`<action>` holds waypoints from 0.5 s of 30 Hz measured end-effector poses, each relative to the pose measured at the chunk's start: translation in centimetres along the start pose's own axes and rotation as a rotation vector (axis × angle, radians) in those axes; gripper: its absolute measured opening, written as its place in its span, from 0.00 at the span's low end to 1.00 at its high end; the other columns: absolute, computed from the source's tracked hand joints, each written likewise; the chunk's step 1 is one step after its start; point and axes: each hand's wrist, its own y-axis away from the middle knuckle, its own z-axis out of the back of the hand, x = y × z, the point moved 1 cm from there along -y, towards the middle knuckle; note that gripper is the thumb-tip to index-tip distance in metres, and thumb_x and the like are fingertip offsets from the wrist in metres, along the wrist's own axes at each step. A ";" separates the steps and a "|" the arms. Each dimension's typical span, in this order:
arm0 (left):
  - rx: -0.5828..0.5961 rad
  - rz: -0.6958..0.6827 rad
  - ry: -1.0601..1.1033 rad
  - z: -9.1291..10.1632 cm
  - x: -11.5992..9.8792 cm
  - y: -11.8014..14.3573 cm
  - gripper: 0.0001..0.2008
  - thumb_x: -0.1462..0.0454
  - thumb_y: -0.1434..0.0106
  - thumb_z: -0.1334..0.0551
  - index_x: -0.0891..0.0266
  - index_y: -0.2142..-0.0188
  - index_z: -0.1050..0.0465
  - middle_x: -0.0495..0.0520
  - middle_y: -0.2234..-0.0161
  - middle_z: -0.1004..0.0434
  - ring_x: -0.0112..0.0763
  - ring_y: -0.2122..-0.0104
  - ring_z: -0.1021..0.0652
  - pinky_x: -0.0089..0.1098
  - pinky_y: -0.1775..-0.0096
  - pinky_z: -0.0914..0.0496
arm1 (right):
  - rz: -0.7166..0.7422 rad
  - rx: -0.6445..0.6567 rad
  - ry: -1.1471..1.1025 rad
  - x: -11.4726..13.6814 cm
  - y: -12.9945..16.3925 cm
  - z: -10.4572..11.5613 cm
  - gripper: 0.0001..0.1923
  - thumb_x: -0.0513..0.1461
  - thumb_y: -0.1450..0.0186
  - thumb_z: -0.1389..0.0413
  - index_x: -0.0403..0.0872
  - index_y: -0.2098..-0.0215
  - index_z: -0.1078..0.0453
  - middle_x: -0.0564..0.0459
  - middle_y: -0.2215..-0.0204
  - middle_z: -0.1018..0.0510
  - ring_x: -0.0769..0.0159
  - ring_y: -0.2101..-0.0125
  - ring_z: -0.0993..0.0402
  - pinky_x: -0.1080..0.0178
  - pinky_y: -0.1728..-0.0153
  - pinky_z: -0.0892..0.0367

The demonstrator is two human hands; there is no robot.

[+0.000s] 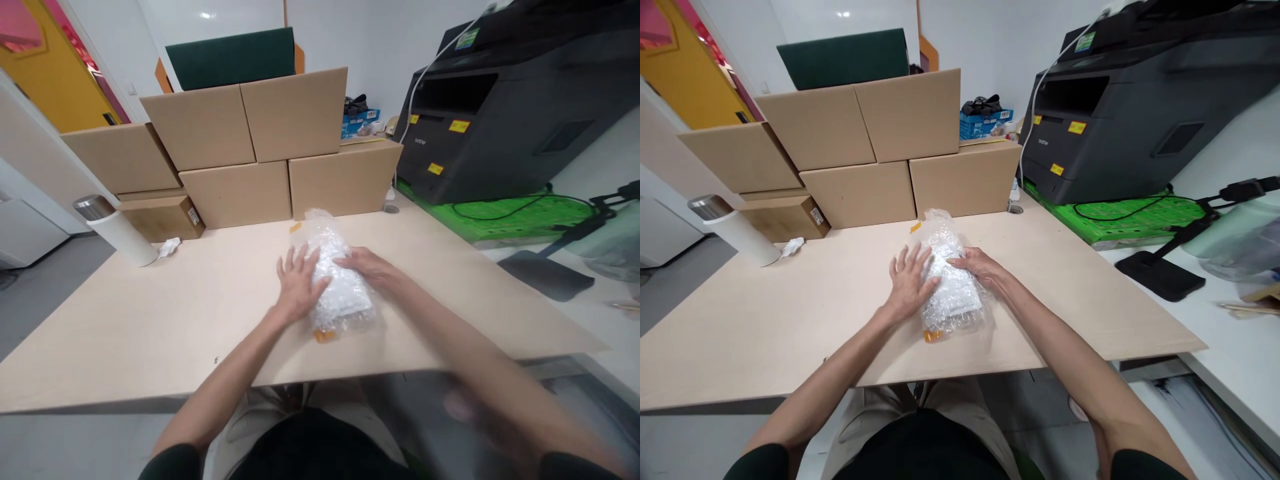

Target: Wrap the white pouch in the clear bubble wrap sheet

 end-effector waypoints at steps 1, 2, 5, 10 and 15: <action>-0.035 0.006 0.006 1.2 0.5 -0.6 0.35 0.48 0.35 0.40 0.54 0.32 0.44 0.60 0.28 0.54 0.58 0.30 0.56 0.62 0.36 0.62 | 0.023 0.028 0.026 0.3 0.8 -0.5 0.23 0.44 0.55 0.27 0.43 0.65 0.25 0.48 0.69 0.18 0.60 0.70 0.22 0.58 0.64 0.27; -0.036 0.009 0.038 2.6 0.9 -1.0 0.37 0.47 0.38 0.37 0.54 0.33 0.43 0.60 0.28 0.54 0.60 0.30 0.57 0.63 0.36 0.64 | 0.050 0.049 0.060 0.7 1.6 -0.9 0.23 0.45 0.54 0.28 0.43 0.65 0.25 0.48 0.69 0.18 0.60 0.70 0.22 0.58 0.65 0.27; 0.205 -0.020 0.392 6.2 2.0 -1.6 0.39 0.48 0.42 0.33 0.53 0.34 0.40 0.60 0.33 0.42 0.57 0.32 0.46 0.60 0.36 0.53 | 0.159 0.043 0.150 1.9 3.7 -2.3 0.20 0.47 0.53 0.29 0.45 0.67 0.24 0.50 0.70 0.19 0.63 0.71 0.24 0.61 0.68 0.29; 0.494 0.072 1.066 8.6 2.9 -0.1 0.33 0.57 0.43 0.31 0.56 0.38 0.34 0.61 0.43 0.27 0.48 0.45 0.26 0.45 0.46 0.31 | 0.262 -0.097 0.025 1.7 4.1 -4.0 0.20 0.49 0.52 0.30 0.49 0.66 0.25 0.51 0.68 0.20 0.60 0.69 0.24 0.57 0.67 0.28; 0.444 0.215 1.235 6.9 4.5 0.5 0.27 0.59 0.43 0.31 0.61 0.44 0.26 0.60 0.52 0.21 0.43 0.54 0.21 0.39 0.53 0.29 | 0.409 -0.351 0.255 0.2 1.7 -3.9 0.35 0.53 0.52 0.31 0.51 0.50 0.30 0.44 0.44 0.28 0.50 0.45 0.31 0.49 0.48 0.32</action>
